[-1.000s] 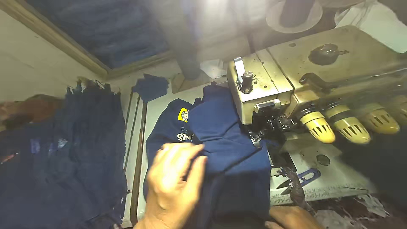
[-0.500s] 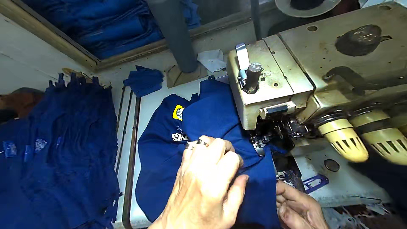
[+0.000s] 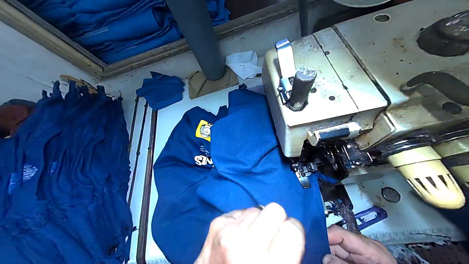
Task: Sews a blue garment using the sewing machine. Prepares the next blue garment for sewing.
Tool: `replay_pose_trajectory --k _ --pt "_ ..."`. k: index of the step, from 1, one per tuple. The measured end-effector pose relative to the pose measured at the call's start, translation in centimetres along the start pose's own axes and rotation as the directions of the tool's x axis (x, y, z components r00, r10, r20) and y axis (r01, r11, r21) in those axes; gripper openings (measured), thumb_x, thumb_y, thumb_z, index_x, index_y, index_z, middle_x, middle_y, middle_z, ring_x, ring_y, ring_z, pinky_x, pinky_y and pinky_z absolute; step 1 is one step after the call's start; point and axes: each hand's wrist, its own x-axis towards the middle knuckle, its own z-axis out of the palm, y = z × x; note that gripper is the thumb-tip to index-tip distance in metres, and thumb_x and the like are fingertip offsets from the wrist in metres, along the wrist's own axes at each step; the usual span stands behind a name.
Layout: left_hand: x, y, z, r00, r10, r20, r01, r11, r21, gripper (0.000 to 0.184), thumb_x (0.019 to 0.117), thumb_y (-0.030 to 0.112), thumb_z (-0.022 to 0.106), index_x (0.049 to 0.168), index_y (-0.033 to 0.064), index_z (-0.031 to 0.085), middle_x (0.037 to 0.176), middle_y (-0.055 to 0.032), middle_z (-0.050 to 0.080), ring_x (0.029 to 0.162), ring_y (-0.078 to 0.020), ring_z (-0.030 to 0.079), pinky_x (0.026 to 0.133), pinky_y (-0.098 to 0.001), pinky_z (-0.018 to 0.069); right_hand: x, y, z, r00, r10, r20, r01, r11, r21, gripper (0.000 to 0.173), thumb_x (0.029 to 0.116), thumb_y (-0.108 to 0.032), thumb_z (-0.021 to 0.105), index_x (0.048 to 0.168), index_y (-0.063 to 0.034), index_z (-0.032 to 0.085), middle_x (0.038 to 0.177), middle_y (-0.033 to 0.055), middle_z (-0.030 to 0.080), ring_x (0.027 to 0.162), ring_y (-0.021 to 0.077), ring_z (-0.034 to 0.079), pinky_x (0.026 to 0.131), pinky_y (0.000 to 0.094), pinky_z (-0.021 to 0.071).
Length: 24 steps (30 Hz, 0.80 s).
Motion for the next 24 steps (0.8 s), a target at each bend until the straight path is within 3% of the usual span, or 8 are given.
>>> replay_pose_trajectory --k 2,5,7,14,17,19,21,24 --pt "0.4 1.2 0.3 0.998 -0.032 0.055 0.034 0.999 -0.03 0.011 0.0953 0.01 0.064 0.09 0.0048 0.072 0.072 -0.0109 0.064 0.056 -0.022 0.058 0.045 -0.0316 0.0413 -0.2 -0.2 0.0 1.0 -0.019 -0.019 0.018 0.998 -0.059 0.012 0.0972 -0.013 0.064 0.093 -0.0032 0.069 0.076 -0.006 0.068 0.069 -0.0078 0.057 0.063 0.0123 0.0467" --pt "0.8 2.1 0.9 0.994 -0.061 0.093 0.06 0.998 0.015 0.013 0.0946 0.009 0.063 0.088 0.0055 0.074 0.071 -0.0091 0.065 0.055 -0.0207 0.059 0.045 -0.0315 0.0417 -0.2 -0.3 -0.1 0.998 -0.054 -0.034 0.05 0.993 -0.107 0.015 0.0953 -0.01 0.064 0.085 0.0011 0.067 0.076 -0.0005 0.069 0.069 -0.0062 0.059 0.063 0.0125 0.0471" --pt "1.2 2.1 1.7 0.995 -0.07 0.068 0.068 0.997 0.035 0.014 0.0938 0.01 0.064 0.086 0.006 0.075 0.069 -0.0077 0.064 0.053 -0.0196 0.057 0.044 -0.0311 0.0403 0.1 -0.4 0.0 0.995 -0.085 -0.042 0.078 0.986 -0.148 0.018 0.0948 -0.009 0.064 0.082 0.0038 0.065 0.073 0.0037 0.067 0.067 -0.0037 0.057 0.062 0.0136 0.0459" --pt "3.3 0.5 3.7 0.989 -0.097 -0.116 0.111 0.986 0.124 0.024 0.0945 0.024 0.067 0.075 0.0115 0.071 0.066 -0.0016 0.063 0.054 -0.0129 0.059 0.044 -0.0264 0.0404 3.1 -1.5 0.8 0.979 -0.183 -0.086 0.148 0.94 -0.307 0.02 0.0932 -0.004 0.064 0.074 0.0015 0.06 0.061 0.0017 0.057 0.058 -0.0051 0.049 0.055 0.0106 0.0391" --pt "2.8 0.0 3.4 0.978 -0.188 -0.088 0.188 0.982 -0.011 0.017 0.0947 0.023 0.066 0.085 0.013 0.077 0.072 0.0011 0.067 0.062 -0.0088 0.063 0.049 -0.0243 0.0462 3.1 -1.9 0.4 0.991 -0.123 -0.055 0.105 0.962 -0.25 0.018 0.0954 -0.003 0.064 0.078 0.0012 0.062 0.062 -0.0015 0.057 0.057 -0.0078 0.046 0.054 0.009 0.0371" --pt "1.8 -0.3 2.5 0.969 -0.247 -0.024 0.243 0.962 -0.125 0.017 0.0971 0.022 0.064 0.092 0.0134 0.079 0.078 0.0014 0.071 0.071 -0.0073 0.067 0.058 -0.0251 0.051 2.8 -2.2 0.1 0.996 -0.08 -0.038 0.071 0.979 -0.191 0.011 0.095 -0.002 0.064 0.085 0.0015 0.066 0.068 -0.0031 0.063 0.061 -0.0087 0.05 0.057 0.0088 0.041" --pt "0.9 -0.6 1.5 0.966 -0.258 0.025 0.258 0.949 -0.181 0.017 0.0979 0.018 0.062 0.094 0.0116 0.078 0.081 -0.0009 0.071 0.075 -0.0091 0.067 0.061 -0.027 0.0507 2.4 -2.3 -0.3 0.998 -0.054 -0.011 0.052 0.99 -0.132 0.007 0.0953 -0.001 0.065 0.096 0.0031 0.07 0.079 -0.0014 0.071 0.068 -0.0067 0.06 0.063 0.0114 0.0496" --pt "-0.3 -0.1 0.6 0.968 -0.246 0.04 0.248 0.938 -0.242 0.015 0.0969 0.013 0.064 0.092 0.0067 0.076 0.081 -0.007 0.071 0.074 -0.0139 0.066 0.061 -0.0285 0.0481 1.5 -2.3 -0.5 0.999 -0.034 -0.001 0.034 0.994 -0.104 0.018 0.0959 -0.004 0.067 0.112 0.003 0.071 0.088 -0.002 0.075 0.075 -0.0053 0.063 0.07 0.0142 0.0537"
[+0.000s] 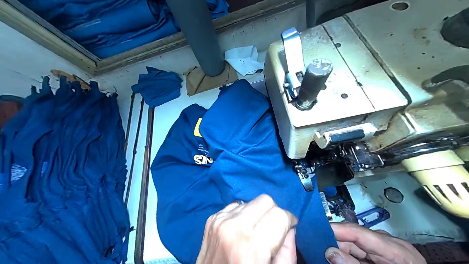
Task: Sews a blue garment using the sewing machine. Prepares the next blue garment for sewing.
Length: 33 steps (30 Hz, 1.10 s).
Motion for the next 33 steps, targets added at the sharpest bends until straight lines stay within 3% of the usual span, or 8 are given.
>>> replay_pose_trajectory --k 3,7,10,15,18,24,29,33 --pt "-1.1 0.9 0.5 0.999 0.031 -0.023 -0.033 0.997 -0.066 0.013 0.0937 0.012 0.067 0.087 0.0039 0.075 0.076 -0.0103 0.07 0.069 -0.0169 0.065 0.06 -0.0295 0.0488 -0.5 0.2 -0.1 1.0 0.018 -0.023 -0.018 1.0 0.02 0.025 0.0951 -0.004 0.069 0.119 0.0011 0.071 0.086 -0.0047 0.074 0.075 -0.0049 0.063 0.071 0.016 0.0543" --pt "-0.6 1.8 2.2 0.997 0.066 -0.043 -0.062 0.995 0.077 0.014 0.0936 0.013 0.067 0.084 0.0065 0.075 0.073 -0.0082 0.069 0.064 -0.0183 0.063 0.056 -0.0307 0.0449 -0.3 0.0 0.1 0.999 0.015 -0.037 -0.014 1.0 0.026 0.025 0.0951 -0.002 0.067 0.119 0.0012 0.072 0.089 -0.0038 0.076 0.075 -0.0046 0.064 0.071 0.0161 0.0555" --pt "1.0 1.5 3.3 0.989 0.093 -0.112 -0.065 0.971 0.23 0.014 0.0919 0.016 0.068 0.082 0.0105 0.075 0.071 -0.0041 0.068 0.061 -0.0159 0.061 0.052 -0.0294 0.0432 0.2 0.1 0.7 0.998 -0.01 -0.061 0.009 1.0 -0.018 0.016 0.0957 -0.002 0.065 0.108 0.0027 0.074 0.079 -0.0024 0.072 0.066 -0.0059 0.058 0.064 0.014 0.0507" --pt "1.7 0.9 2.8 0.991 0.07 -0.11 -0.038 0.962 0.271 0.018 0.0936 0.019 0.064 0.097 0.0124 0.08 0.08 -0.0031 0.071 0.068 -0.0149 0.063 0.057 -0.0291 0.0447 0.7 0.2 1.7 0.996 -0.025 -0.089 0.016 0.994 -0.104 0.007 0.0925 0.0 0.067 0.087 0.0034 0.07 0.069 -0.0006 0.066 0.061 -0.0052 0.054 0.059 0.0137 0.0463" --pt "1.7 0.2 3.2 0.98 0.12 -0.161 -0.068 0.954 0.293 0.018 0.0948 0.017 0.065 0.099 0.0131 0.081 0.077 -0.0025 0.069 0.067 -0.0139 0.061 0.058 -0.027 0.0449 0.7 0.4 1.8 0.996 -0.029 -0.081 0.02 0.993 -0.115 0.012 0.0943 -0.003 0.067 0.086 0.0051 0.069 0.064 0.0008 0.061 0.057 -0.0031 0.05 0.056 0.0148 0.043" --pt "1.6 0.1 3.1 0.964 0.247 -0.098 -0.182 0.883 0.433 0.018 0.096 0.016 0.063 0.102 0.0158 0.08 0.09 -0.0043 0.071 0.086 -0.0204 0.064 0.082 -0.0372 0.0468 0.7 0.4 2.0 0.995 -0.057 -0.076 0.042 0.981 -0.19 0.016 0.0941 -0.004 0.066 0.081 0.0049 0.066 0.062 0.0025 0.058 0.057 -0.0017 0.05 0.056 0.0146 0.0426" --pt "1.5 -1.0 2.5 0.952 0.293 -0.088 -0.232 0.88 0.415 0.018 0.0953 0.019 0.064 0.102 0.0152 0.08 0.103 -0.0039 0.076 0.104 -0.0222 0.07 0.115 -0.0615 0.033 1.5 0.1 3.5 0.987 -0.16 0.028 0.158 0.897 -0.413 0.019 0.0943 -0.003 0.058 0.078 0.005 0.063 0.059 0.0111 0.056 0.054 0.0097 0.051 0.054 0.0201 0.0417" --pt "2.5 -3.0 2.9 0.916 0.302 -0.263 -0.19 0.906 0.379 0.018 0.0938 0.017 0.062 0.093 0.0138 0.08 0.107 -0.0038 0.078 0.111 -0.021 0.071 0.115 -0.0657 0.0318 2.4 -0.5 4.5 0.982 -0.158 0.098 0.185 0.898 -0.398 0.02 0.0965 -0.004 0.061 0.079 0.0047 0.066 0.06 0.0119 0.059 0.054 0.0113 0.054 0.054 0.0208 0.0431"
